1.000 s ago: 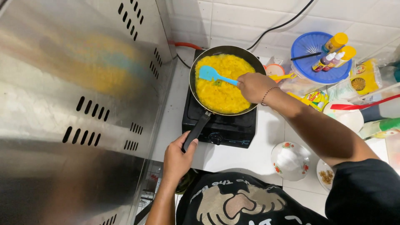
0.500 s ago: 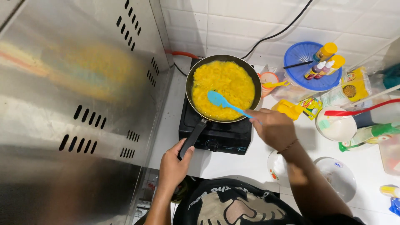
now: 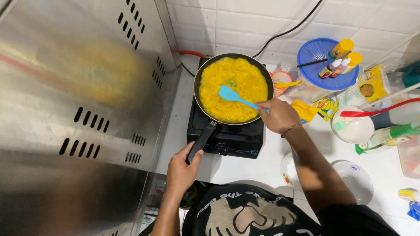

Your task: The person is cooking pineapple jam by stirring it in a pan on a portable stove and adding ingredients from small containers.

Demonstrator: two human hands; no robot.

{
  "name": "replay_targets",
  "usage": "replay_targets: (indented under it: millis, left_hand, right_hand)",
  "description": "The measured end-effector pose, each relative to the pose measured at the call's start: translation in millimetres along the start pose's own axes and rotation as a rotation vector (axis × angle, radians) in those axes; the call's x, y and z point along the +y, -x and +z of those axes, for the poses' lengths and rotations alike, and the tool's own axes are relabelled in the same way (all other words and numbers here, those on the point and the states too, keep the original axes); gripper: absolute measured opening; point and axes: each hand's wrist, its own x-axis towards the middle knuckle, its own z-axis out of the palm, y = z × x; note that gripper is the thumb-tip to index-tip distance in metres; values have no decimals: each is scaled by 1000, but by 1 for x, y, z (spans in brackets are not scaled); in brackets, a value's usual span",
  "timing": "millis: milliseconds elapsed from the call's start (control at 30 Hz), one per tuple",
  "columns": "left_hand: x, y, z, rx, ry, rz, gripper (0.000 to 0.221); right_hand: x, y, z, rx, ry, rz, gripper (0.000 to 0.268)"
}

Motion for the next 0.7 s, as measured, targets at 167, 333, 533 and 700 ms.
replay_targets:
  millis: [167,333,533,700]
  left_hand:
    - [3,1,-1,-10,8,-18,46]
    - [4,1,-2,-9,22,-29,51]
    - [6,5,-8,-67,-9,64,44]
    - [14,15,-10,-77,-54,-65,76]
  right_hand:
    - [8,-2,-5,77,96,48,39]
    - [10,4,-2,-27,57,-17,39]
    - [39,11,-32,225,192,-69,38]
    - [57,-32,-15,374,80,-73,42]
